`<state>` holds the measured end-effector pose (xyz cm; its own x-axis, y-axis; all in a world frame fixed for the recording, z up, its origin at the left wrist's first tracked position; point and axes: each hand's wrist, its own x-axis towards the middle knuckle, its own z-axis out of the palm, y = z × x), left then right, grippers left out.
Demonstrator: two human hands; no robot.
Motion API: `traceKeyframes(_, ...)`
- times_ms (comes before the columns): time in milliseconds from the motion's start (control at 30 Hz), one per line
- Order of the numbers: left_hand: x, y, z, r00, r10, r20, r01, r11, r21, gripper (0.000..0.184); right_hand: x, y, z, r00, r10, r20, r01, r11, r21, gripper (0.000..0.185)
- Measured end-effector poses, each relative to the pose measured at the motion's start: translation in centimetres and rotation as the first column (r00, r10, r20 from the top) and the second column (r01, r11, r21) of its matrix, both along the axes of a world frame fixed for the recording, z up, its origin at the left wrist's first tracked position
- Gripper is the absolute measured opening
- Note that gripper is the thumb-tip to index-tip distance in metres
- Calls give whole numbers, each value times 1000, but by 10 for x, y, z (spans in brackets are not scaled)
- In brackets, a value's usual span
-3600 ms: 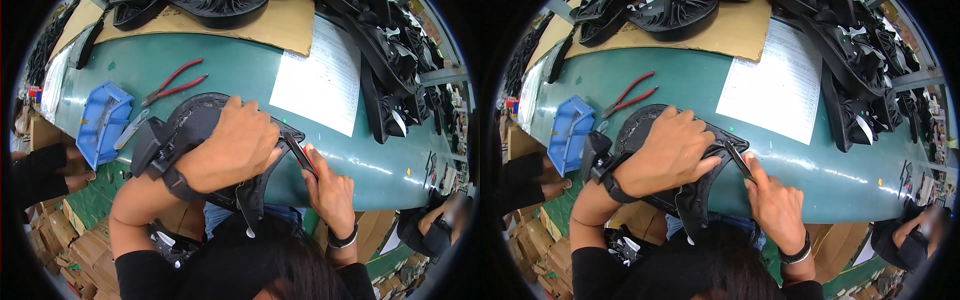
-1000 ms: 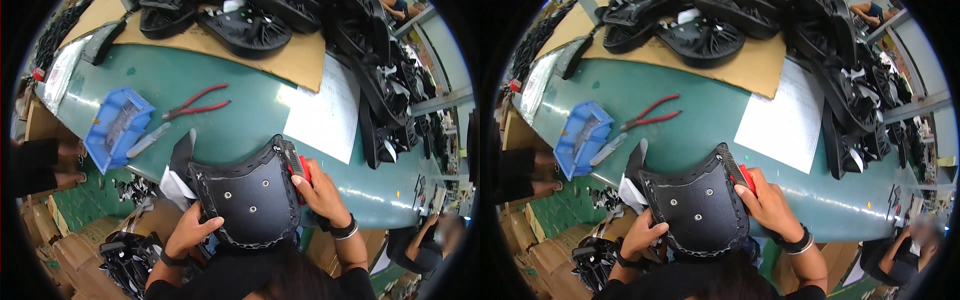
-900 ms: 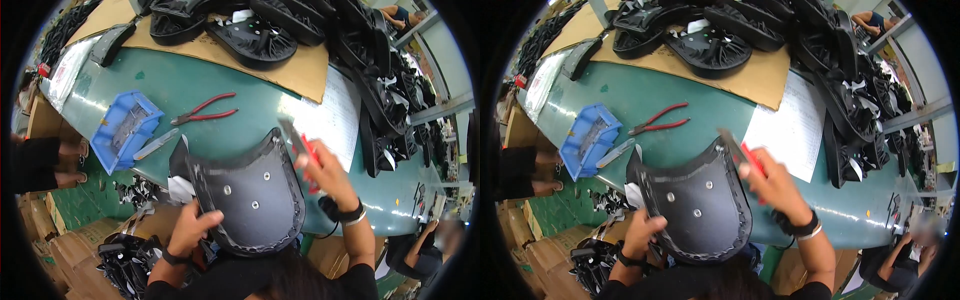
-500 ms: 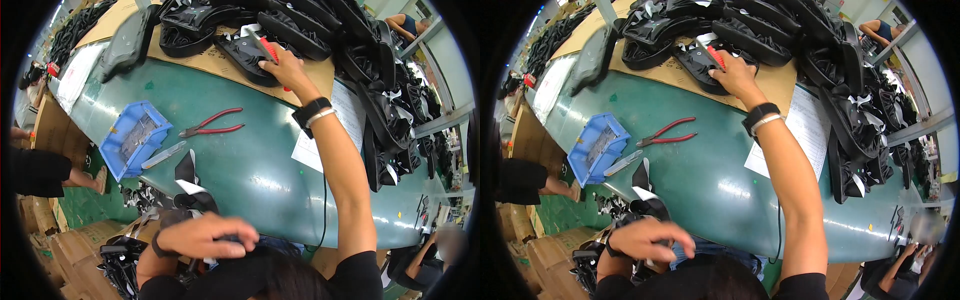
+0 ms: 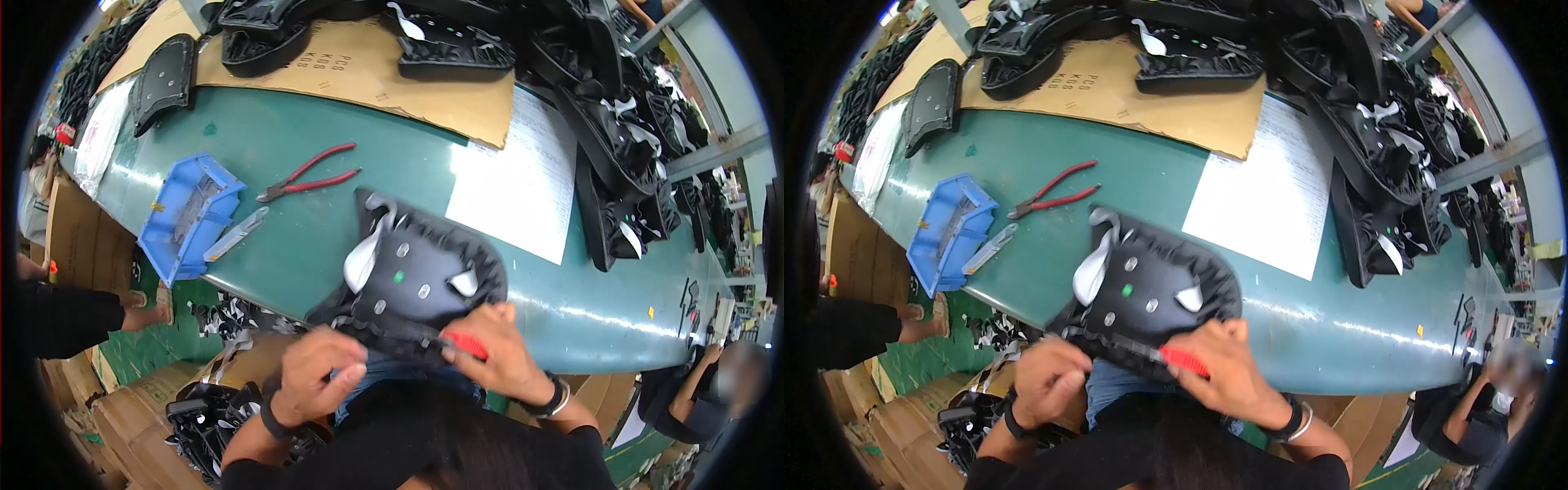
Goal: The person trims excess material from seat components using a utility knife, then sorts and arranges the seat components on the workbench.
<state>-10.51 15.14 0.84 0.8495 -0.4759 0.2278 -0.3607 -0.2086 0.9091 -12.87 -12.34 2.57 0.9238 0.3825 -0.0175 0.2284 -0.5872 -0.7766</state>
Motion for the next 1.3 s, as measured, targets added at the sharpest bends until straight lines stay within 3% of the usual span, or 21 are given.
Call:
traceKeyframes(33,15,-13,8,981,41,190,-37,999,-23,9,-11,0,5,998,10,-56,-5,996,91,20)
traceKeyframes(100,36,-47,12,930,8,368,-83,979,189,23,-31,-8,9,969,-129,-213,203,904,377,24)
traceKeyframes(167,40,-77,14,943,-103,316,-22,929,368,30,-41,-24,18,722,-454,-522,630,743,225,26)
traceKeyframes(200,42,-88,14,945,-102,311,-21,929,370,30,-41,-30,15,784,-413,-464,556,800,226,32)
traceKeyframes(233,43,-96,12,917,-176,358,3,900,435,34,-30,-37,14,746,-619,-244,654,751,95,32)
traceKeyframes(267,44,-99,10,883,-246,400,17,867,497,38,-25,-39,11,757,-617,-214,645,758,96,35)
traceKeyframes(333,39,-97,-6,895,-213,393,11,890,457,38,-10,-46,10,775,-604,-189,626,774,92,38)
traceKeyframes(367,40,-96,-13,898,-198,394,15,907,421,38,0,-50,13,915,-403,12,403,914,-35,41)
traceKeyframes(400,41,-95,-17,894,-138,426,-25,935,355,31,8,-51,17,977,-138,164,171,963,-207,46)
traceKeyframes(433,41,-95,-18,898,-135,419,-27,933,360,31,17,-49,20,979,-133,155,164,965,-203,46)
traceKeyframes(500,42,-96,-19,899,-94,427,-48,950,309,25,37,-42,27,989,78,129,-19,913,-407,52)
traceKeyframes(533,42,-96,-20,901,-88,424,-54,949,310,25,49,-39,27,988,85,126,-27,913,-406,52)
traceKeyframes(600,42,-95,-22,896,-88,435,-61,946,317,24,66,-34,26,939,304,160,-172,819,-548,52)
traceKeyframes(700,42,-95,-21,901,-77,427,-76,941,330,21,73,-34,37,936,351,32,-251,729,-637,56)
traceKeyframes(800,44,-98,-21,894,-44,446,-114,940,322,16,48,-55,45,966,243,-90,-246,754,-609,60)
traceKeyframes(967,43,-104,-15,922,13,386,-140,942,305,11,-30,-60,40,987,58,-149,-144,728,-670,61)
traceKeyframes(1067,43,-104,-13,932,-3,362,-122,939,322,12,-71,-33,19,977,-208,49,205,848,-489,61)
traceKeyframes(1167,44,-105,-7,941,-17,339,-104,936,337,11,-102,-17,23,926,-368,-89,263,793,-550,60)
traceKeyframes(1300,48,-114,16,933,-144,331,-24,890,456,23,-90,-27,31,932,-356,-64,267,797,-541,54)
